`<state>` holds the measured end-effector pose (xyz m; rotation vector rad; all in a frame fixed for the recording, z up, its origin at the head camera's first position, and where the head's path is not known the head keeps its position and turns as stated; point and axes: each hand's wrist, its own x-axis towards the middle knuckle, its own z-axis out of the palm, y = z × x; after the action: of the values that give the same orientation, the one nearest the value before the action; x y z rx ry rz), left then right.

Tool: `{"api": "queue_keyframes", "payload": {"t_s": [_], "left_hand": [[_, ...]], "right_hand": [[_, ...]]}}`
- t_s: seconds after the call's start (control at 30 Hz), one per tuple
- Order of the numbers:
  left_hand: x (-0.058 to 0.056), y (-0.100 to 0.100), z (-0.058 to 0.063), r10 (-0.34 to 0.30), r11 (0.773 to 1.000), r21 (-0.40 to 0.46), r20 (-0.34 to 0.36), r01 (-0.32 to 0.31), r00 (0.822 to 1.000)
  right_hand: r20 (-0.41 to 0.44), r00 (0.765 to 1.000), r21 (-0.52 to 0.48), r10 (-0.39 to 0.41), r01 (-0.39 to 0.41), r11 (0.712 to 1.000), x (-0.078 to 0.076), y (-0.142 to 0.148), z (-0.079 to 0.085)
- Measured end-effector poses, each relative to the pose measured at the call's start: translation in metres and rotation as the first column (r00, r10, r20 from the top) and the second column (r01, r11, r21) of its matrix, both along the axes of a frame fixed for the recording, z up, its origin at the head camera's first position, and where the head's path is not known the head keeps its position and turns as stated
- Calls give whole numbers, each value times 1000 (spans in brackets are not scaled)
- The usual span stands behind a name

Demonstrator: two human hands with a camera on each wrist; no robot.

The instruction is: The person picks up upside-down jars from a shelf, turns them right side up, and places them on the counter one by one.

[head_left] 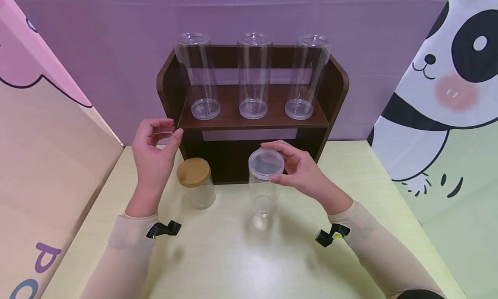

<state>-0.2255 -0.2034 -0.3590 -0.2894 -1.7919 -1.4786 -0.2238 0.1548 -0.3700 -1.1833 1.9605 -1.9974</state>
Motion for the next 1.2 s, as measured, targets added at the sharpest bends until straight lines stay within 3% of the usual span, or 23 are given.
{"api": "queue_keyframes", "payload": {"t_s": [0.2,0.37,0.67,1.07,1.2], "left_hand": [[-23,-10,-2,96,995,11,27,-96,995],[-35,-13,-5,96,995,-8,94,-96,991],[-38,-17,-8,41,998,36,141,-46,989],[-40,-19,-9,-8,998,67,110,0,994],[-41,-21,-10,-18,996,84,108,9,994]], "right_hand": [[8,1000,11,-9,9,1000,-1,-1,-2],[9,1000,17,-14,14,1000,-1,-3,-2],[25,999,28,-27,26,999,-3,-7,-5],[67,996,45,-51,48,998,-17,-34,-20],[45,997,54,-55,52,997,-25,-50,-29]]}}
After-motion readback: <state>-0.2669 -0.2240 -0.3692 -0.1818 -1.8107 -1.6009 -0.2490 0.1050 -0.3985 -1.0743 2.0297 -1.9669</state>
